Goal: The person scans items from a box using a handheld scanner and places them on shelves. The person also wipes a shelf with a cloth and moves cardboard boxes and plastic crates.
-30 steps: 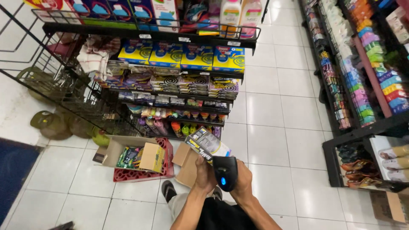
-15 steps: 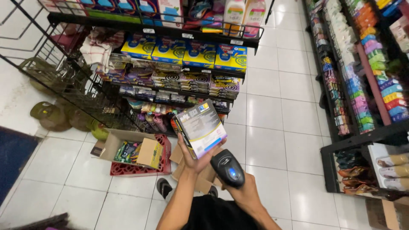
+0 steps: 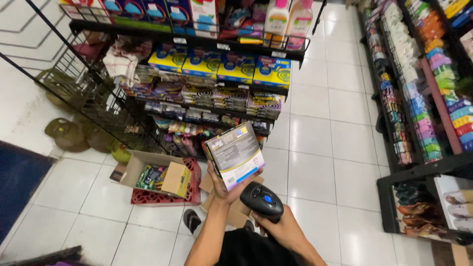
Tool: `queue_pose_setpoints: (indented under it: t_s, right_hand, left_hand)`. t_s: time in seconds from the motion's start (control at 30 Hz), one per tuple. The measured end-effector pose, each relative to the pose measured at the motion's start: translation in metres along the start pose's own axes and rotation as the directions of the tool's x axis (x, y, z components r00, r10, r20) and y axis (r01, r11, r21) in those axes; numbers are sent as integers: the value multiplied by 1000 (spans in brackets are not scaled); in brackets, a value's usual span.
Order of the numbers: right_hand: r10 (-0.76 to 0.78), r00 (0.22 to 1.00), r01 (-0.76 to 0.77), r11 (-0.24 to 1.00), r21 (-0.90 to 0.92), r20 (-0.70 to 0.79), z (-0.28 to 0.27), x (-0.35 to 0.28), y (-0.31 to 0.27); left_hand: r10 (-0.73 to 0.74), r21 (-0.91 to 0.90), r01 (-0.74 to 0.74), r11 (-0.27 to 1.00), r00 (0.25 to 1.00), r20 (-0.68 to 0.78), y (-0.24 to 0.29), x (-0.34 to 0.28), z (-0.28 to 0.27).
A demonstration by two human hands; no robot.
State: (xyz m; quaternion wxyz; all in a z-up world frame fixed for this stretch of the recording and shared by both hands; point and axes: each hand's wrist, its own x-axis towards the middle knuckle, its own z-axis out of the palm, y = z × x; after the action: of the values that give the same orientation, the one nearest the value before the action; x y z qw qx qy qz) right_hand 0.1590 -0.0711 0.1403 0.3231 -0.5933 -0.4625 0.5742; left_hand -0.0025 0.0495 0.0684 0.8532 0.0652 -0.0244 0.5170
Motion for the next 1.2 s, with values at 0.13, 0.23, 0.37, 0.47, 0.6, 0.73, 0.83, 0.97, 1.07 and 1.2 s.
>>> queue_pose_setpoints:
  t_s: [0.13,0.23,0.37,0.47,0.6,0.73,0.83,0.97,1.07,1.2]
  right_hand:
    - [-53,999,53,997,64,2,-2,0,1]
    - [-236,954,220,970,-103,-185,0,2,-4]
    - [-219,933,144,955,-260,-287,7,9,-25]
    - [-312,889,202,924,-325,-335,9,19,-12]
    - [-309,812,147,929,-338,-495,-5,33,29]
    - [-190,777,172,981,-88,-600,-19,40,27]
    - [22,788,212,929,304,-615,-28,47,26]
    - [65,764,284,859,425,-642,-36,53,26]
    - [52,765,278,872,402,-642,-43,52,27]
    - [83,762,221,898,380,-642,-61,53,32]
  left_hand:
    - [18,-3,-17,1000,1000,25,-4,-12,-33]
    - [25,218,-25,976,1000,1,-13,-19,-88]
    - [169,337,-93,937,965,-203,-36,-21,-64]
    - [261,456,-62,888,884,-388,-45,-22,-10]
    - [294,589,58,806,825,-483,-61,-34,-37]
    - [337,664,52,746,831,-443,-60,-34,-16]
    - [339,663,74,745,814,-472,-64,-32,-4]
    - [131,541,187,820,858,-496,-68,-16,-4]
    - [40,486,249,838,860,-509,-73,-1,-26]
    - [-5,460,263,848,872,-489,-73,22,-38]
